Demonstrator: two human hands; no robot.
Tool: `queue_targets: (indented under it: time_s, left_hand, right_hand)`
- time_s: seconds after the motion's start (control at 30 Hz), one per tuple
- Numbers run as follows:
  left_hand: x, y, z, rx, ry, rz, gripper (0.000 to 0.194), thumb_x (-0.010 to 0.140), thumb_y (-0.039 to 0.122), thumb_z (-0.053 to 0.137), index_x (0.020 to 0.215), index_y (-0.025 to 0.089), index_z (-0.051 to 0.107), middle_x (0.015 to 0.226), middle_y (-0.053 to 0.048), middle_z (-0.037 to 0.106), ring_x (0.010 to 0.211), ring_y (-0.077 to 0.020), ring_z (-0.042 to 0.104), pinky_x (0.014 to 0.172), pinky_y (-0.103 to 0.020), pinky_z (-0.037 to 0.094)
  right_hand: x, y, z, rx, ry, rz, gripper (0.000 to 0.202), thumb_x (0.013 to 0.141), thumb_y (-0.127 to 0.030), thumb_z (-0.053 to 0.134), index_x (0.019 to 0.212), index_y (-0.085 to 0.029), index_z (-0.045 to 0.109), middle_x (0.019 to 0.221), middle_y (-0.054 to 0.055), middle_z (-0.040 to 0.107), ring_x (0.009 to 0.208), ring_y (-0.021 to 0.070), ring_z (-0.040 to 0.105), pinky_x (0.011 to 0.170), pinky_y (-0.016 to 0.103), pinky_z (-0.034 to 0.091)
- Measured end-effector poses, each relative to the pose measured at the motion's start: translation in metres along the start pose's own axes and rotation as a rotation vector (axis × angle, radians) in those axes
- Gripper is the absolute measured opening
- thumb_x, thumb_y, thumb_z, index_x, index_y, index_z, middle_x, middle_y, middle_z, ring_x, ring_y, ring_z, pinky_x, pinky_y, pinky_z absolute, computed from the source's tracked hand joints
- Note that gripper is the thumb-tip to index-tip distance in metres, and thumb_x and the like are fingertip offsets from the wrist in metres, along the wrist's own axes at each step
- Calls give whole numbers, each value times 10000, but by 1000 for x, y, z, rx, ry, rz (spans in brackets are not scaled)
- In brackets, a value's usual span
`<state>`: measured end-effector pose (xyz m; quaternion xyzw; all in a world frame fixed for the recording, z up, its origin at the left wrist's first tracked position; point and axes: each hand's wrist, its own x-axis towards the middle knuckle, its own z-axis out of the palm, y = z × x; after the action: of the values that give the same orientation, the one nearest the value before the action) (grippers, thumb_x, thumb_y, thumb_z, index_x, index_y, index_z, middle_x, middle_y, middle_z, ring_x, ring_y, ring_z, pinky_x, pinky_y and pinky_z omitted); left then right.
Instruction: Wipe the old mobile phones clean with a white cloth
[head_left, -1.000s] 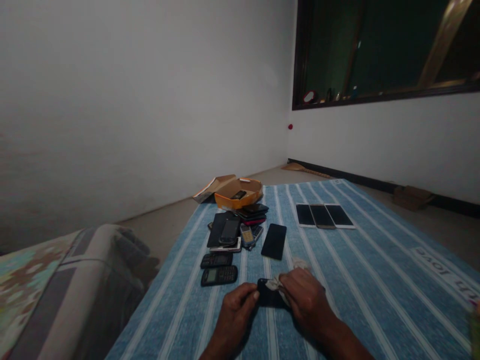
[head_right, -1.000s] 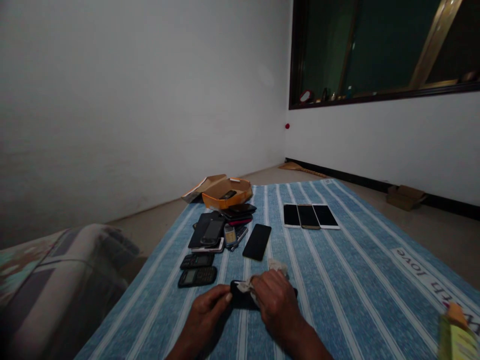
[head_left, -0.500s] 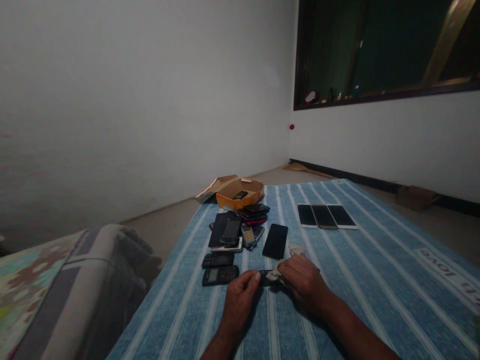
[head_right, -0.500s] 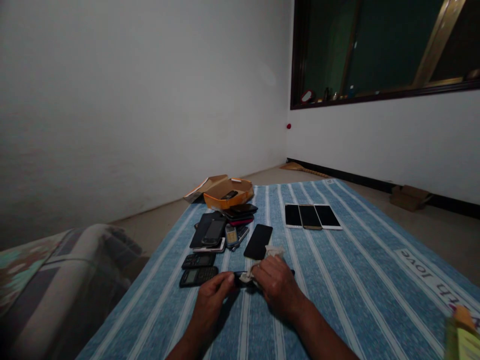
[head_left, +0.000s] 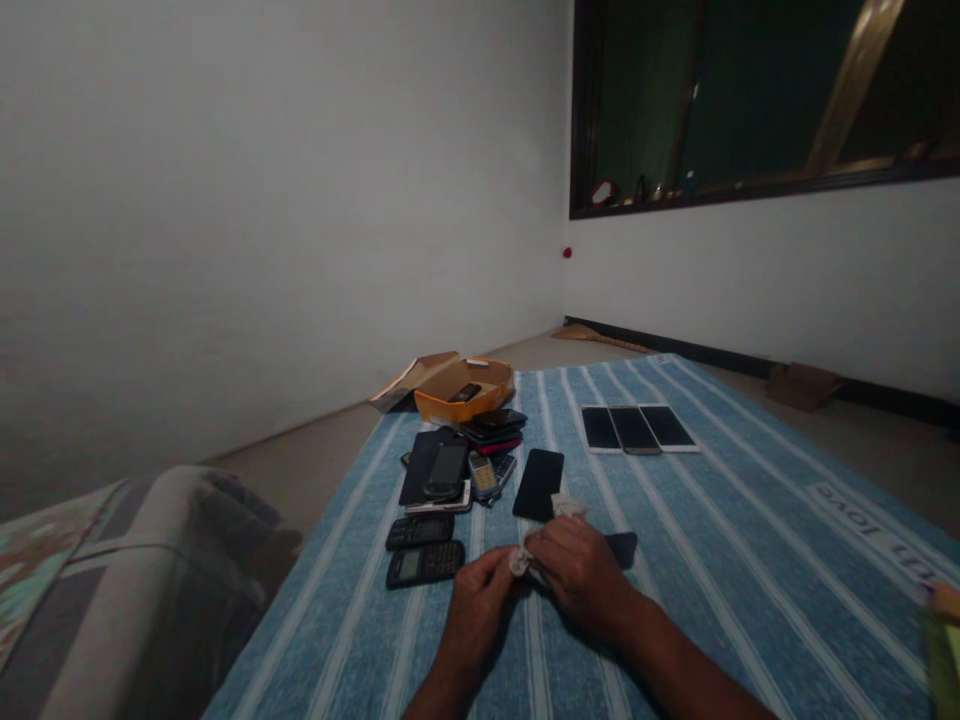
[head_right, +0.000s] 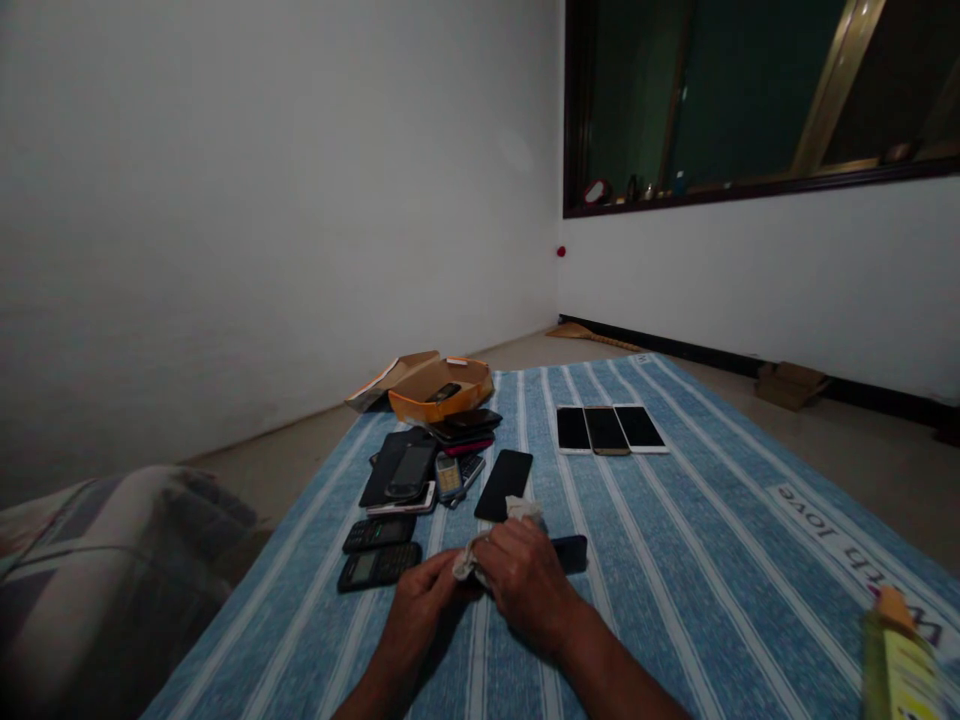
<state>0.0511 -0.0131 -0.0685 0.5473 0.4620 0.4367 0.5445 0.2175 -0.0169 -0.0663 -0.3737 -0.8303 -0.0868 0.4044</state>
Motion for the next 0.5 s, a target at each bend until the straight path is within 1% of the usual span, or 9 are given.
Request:
queue_targets:
  time_s: [0.07, 0.2, 0.33, 0.5]
  left_hand:
    - [2, -3, -1, -33, -32, -33, 467, 713, 584, 717, 766, 122, 761, 674, -33, 648, 653, -157, 548, 623, -264, 442]
    - [5, -6, -4, -67, -61, -76, 466, 681, 577, 749, 725, 114, 754, 678, -48, 648, 665, -161, 546, 635, -270, 438]
    - [5, -5, -4, -88, -66, -95, 433, 679, 544, 765, 709, 113, 748, 666, -47, 648, 651, -154, 543, 641, -270, 439]
    - [3, -4, -4, -74, -63, -104, 445, 705, 571, 733, 719, 126, 747, 691, -58, 675, 700, -189, 595, 686, -294, 471]
  right_hand:
    - [0, 0, 1, -11, -10, 22, 277, 1015, -222, 384, 858, -184, 610, 716, 26, 583, 674, 171, 495, 660, 305, 310]
    - [2, 0, -1, 5, -34, 58, 290, 1011, -214, 385, 833, -183, 612, 704, 24, 583, 668, 171, 502, 667, 307, 319]
    - [3, 2, -5, 26, -71, 70, 272, 1000, -211, 411, 828, -184, 620, 686, 21, 585, 654, 168, 514, 661, 298, 326]
    - [1, 10, -16, 27, -153, 86, 235, 966, -205, 488, 769, -186, 615, 677, 20, 600, 640, 156, 530, 652, 282, 327]
